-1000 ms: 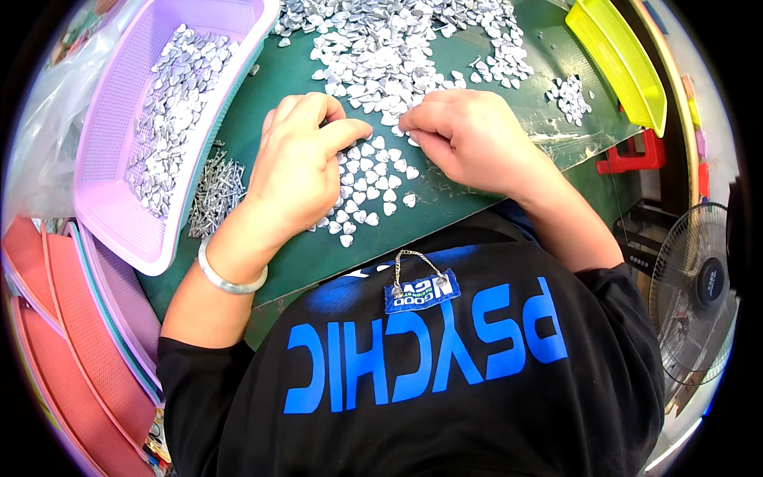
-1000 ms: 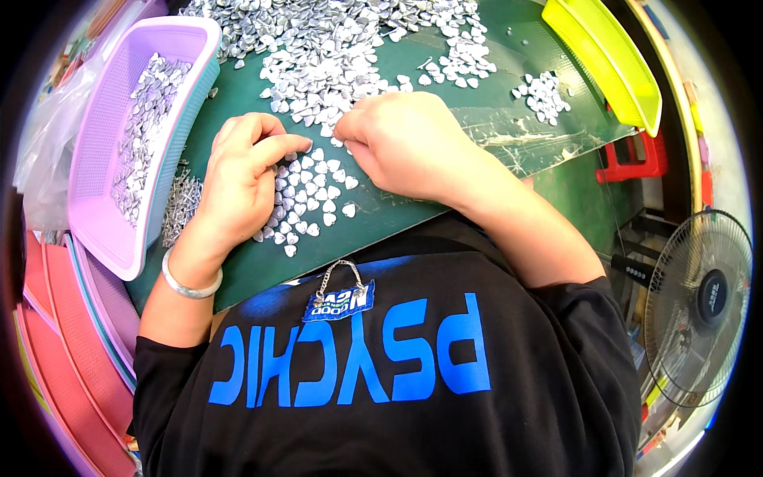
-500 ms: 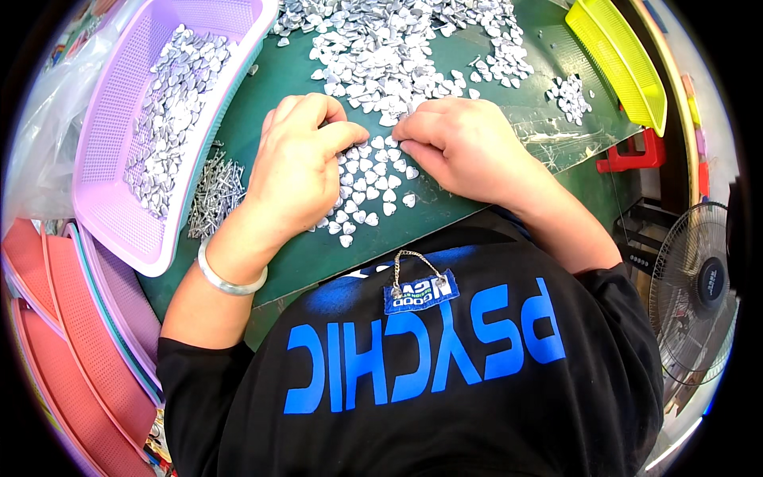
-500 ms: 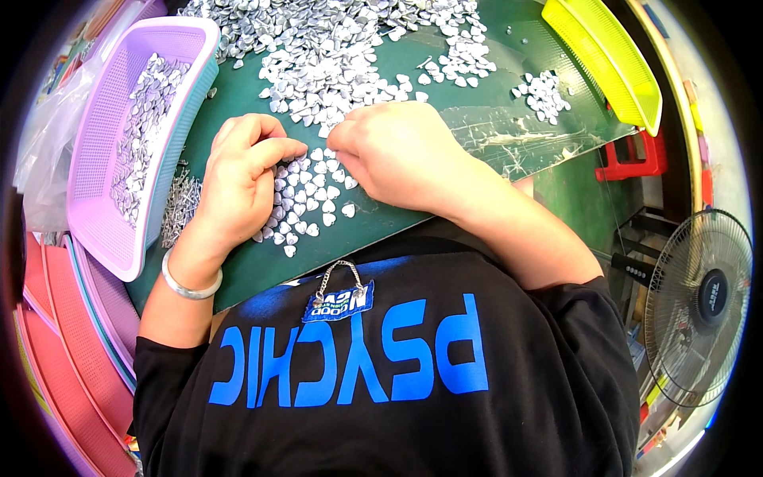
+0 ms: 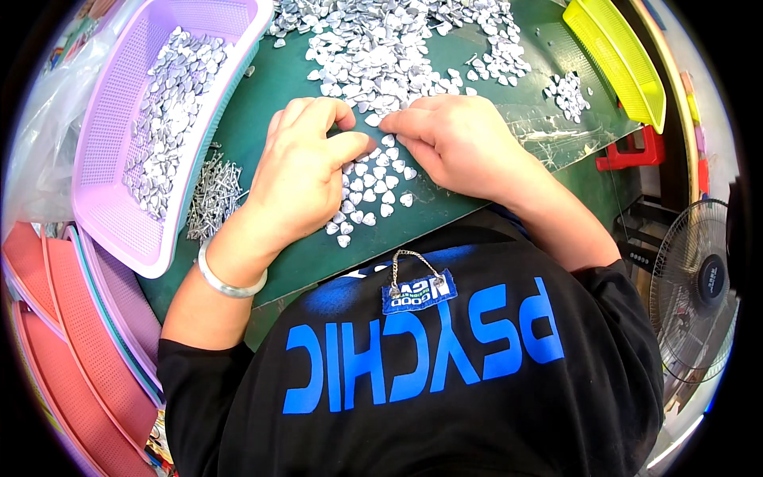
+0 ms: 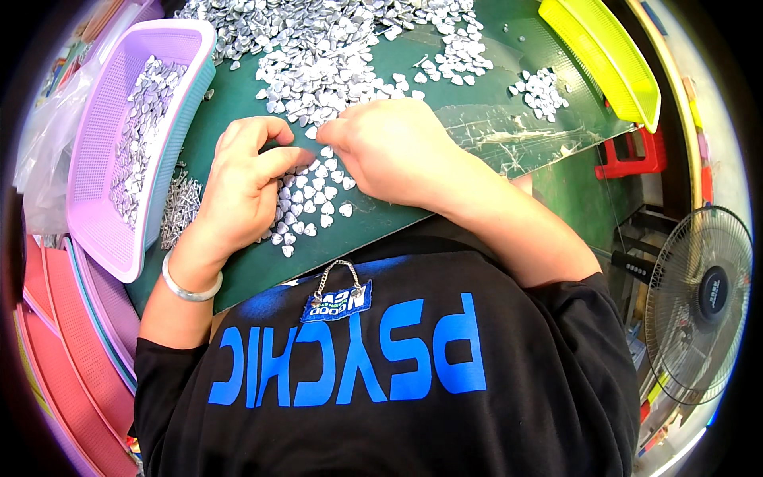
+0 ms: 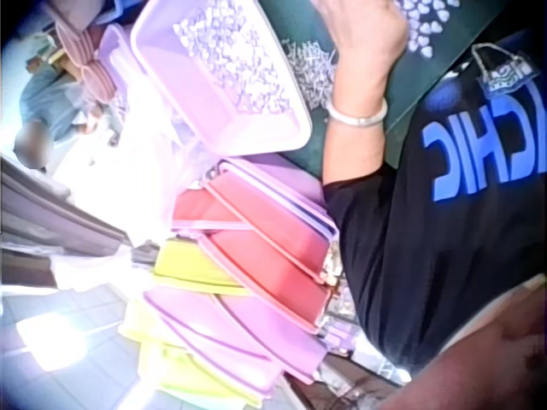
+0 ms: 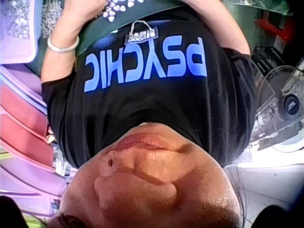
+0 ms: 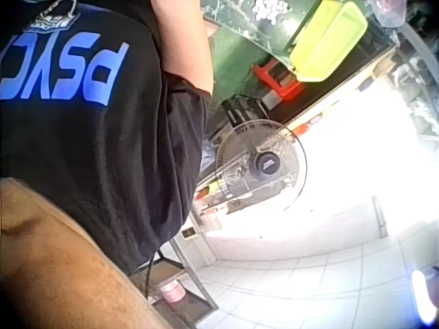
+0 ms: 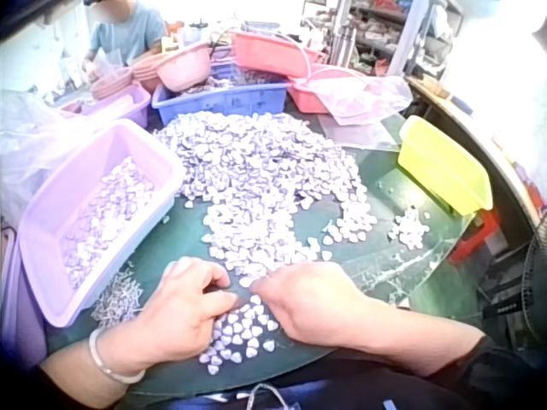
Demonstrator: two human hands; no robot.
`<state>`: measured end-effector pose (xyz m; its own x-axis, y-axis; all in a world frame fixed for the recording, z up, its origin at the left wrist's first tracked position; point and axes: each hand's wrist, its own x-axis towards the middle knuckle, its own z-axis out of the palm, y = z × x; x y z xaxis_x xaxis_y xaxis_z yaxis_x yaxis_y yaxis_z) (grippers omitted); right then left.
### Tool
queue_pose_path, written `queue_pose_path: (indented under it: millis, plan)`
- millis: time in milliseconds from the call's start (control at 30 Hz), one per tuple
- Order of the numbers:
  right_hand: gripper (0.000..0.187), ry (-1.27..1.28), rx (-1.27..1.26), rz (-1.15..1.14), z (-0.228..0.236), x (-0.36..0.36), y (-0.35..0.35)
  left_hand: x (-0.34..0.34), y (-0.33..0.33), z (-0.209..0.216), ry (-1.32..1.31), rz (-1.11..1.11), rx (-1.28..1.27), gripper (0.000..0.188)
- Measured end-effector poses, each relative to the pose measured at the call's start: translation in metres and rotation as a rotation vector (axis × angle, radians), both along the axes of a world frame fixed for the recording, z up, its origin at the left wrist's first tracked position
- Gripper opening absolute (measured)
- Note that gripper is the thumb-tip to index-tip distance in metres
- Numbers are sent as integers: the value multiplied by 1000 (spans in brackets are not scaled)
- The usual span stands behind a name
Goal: The person sits at a green table and uses both hands to pick up small silver heart-shaped pieces and thin metal pins. They repeatedly insert the pins into the hearts and place the assembled items into a purple basket on the left side of the table.
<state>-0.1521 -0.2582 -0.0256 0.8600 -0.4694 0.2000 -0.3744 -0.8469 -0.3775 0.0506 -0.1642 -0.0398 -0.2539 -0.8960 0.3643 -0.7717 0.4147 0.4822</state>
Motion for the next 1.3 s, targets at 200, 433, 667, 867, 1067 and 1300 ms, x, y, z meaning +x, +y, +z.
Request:
queue_pose_path:
  millis: [200, 433, 667, 867, 1067, 1300]
  plan:
    - [15, -82, -13, -24, 2, -3, -2, -3, -2, 1, 27, 80, 8, 41]
    - [7, -13, -52, -20, -2, 0, -2, -6, -3, 0, -18, 82, -13, 29]
    - [6, -57, -69, -24, -6, 7, -4, -10, -10, -3, 34, 133, -39, 13]
    - [5, -38, -41, -22, -3, 10, -5, -13, -13, -2, 19, 143, -52, 7]
    - [6, -47, -44, -16, -2, 9, -6, -11, -14, -5, 46, 178, -33, 8]
    - [6, -28, -55, -13, -1, 8, -6, -8, -10, -5, 85, 212, -14, 11]
